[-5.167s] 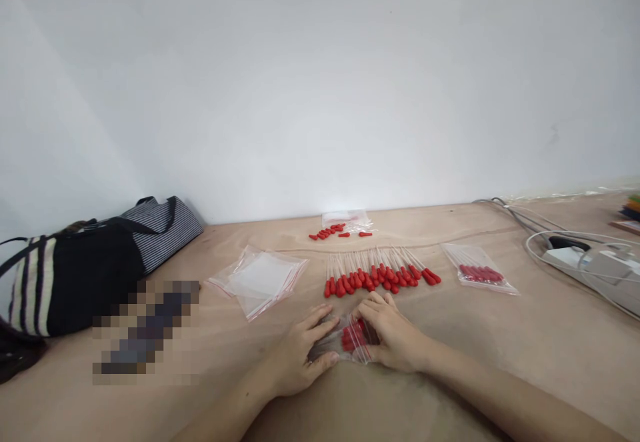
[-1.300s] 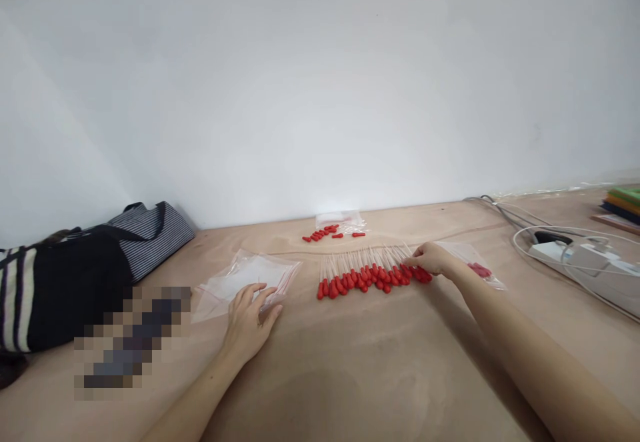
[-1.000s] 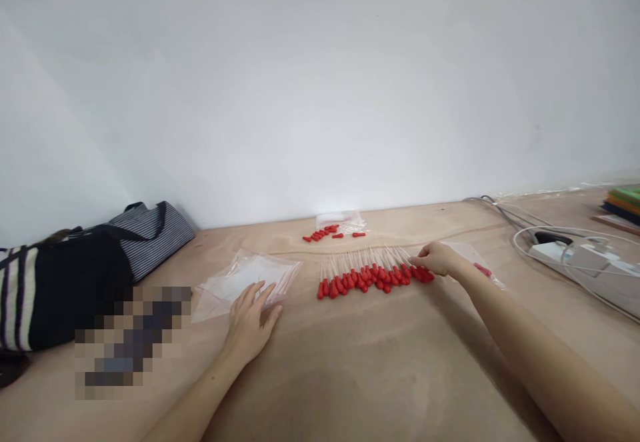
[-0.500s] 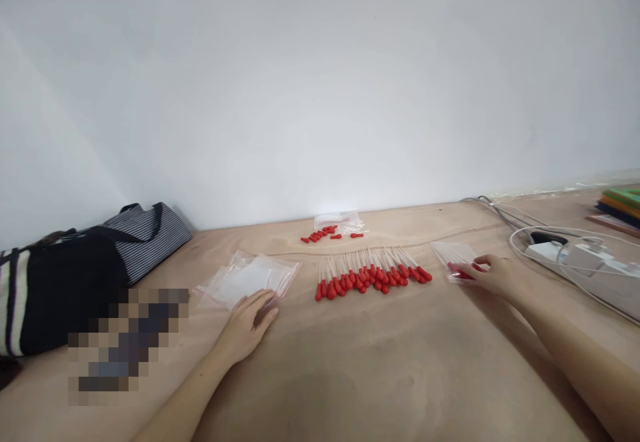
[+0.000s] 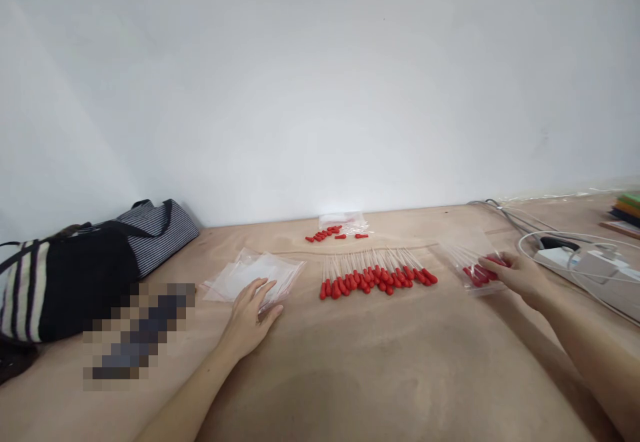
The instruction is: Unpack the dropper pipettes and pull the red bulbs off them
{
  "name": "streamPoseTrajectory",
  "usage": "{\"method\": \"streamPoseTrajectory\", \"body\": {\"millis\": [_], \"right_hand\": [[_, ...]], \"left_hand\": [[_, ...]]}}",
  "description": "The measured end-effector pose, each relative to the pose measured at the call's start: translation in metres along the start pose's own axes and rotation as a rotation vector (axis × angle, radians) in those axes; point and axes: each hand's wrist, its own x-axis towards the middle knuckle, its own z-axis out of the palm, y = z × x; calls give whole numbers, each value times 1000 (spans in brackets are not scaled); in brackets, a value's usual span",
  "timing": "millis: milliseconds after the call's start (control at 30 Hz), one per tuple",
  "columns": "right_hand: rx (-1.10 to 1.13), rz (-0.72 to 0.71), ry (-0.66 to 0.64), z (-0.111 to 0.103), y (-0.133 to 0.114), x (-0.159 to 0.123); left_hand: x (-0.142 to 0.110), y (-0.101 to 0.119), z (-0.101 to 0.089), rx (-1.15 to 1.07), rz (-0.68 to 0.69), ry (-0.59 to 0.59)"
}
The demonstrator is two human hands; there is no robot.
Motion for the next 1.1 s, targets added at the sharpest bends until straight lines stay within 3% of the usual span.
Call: {"method": "streamPoseTrajectory", "body": {"millis": [100, 167, 233, 333, 433, 533, 633, 700, 767, 867, 1033, 1100], "right_hand": [[237, -97, -97, -5, -30, -20], [586, -117, -347, 2, -60, -43], [748, -131, -618, 19, -93, -72], [780, -176, -896, 56, -133, -109], [732, -190, -1112, 90, -155, -128], [727, -251, -1071, 108, -161, -130], [655, -392, -783, 110, -157, -128], [537, -480, -584, 104, -149, -127], [426, -538, -472, 95, -139, -128], [297, -628, -443, 84, -129, -132], [158, -821, -521, 79, -132, -141], [125, -849, -556, 80, -136, -144]], "left_hand": [[1, 12, 4, -36, -3, 35], [1, 27, 5, -87, 28, 44], [1, 44, 5, -156, 83, 50], [-1, 69, 1, -272, 150, 44], [-3, 86, -5, -393, 259, -58], [-5, 94, -8, -466, 382, -260], [-7, 96, -9, -469, 387, -426], [-9, 97, -10, -455, 353, -468], [-11, 100, -13, -430, 291, -467], [-10, 104, -14, -372, 229, -431], [-6, 106, -1, -324, 386, -422], [-7, 106, 6, -321, 386, -429]]}}
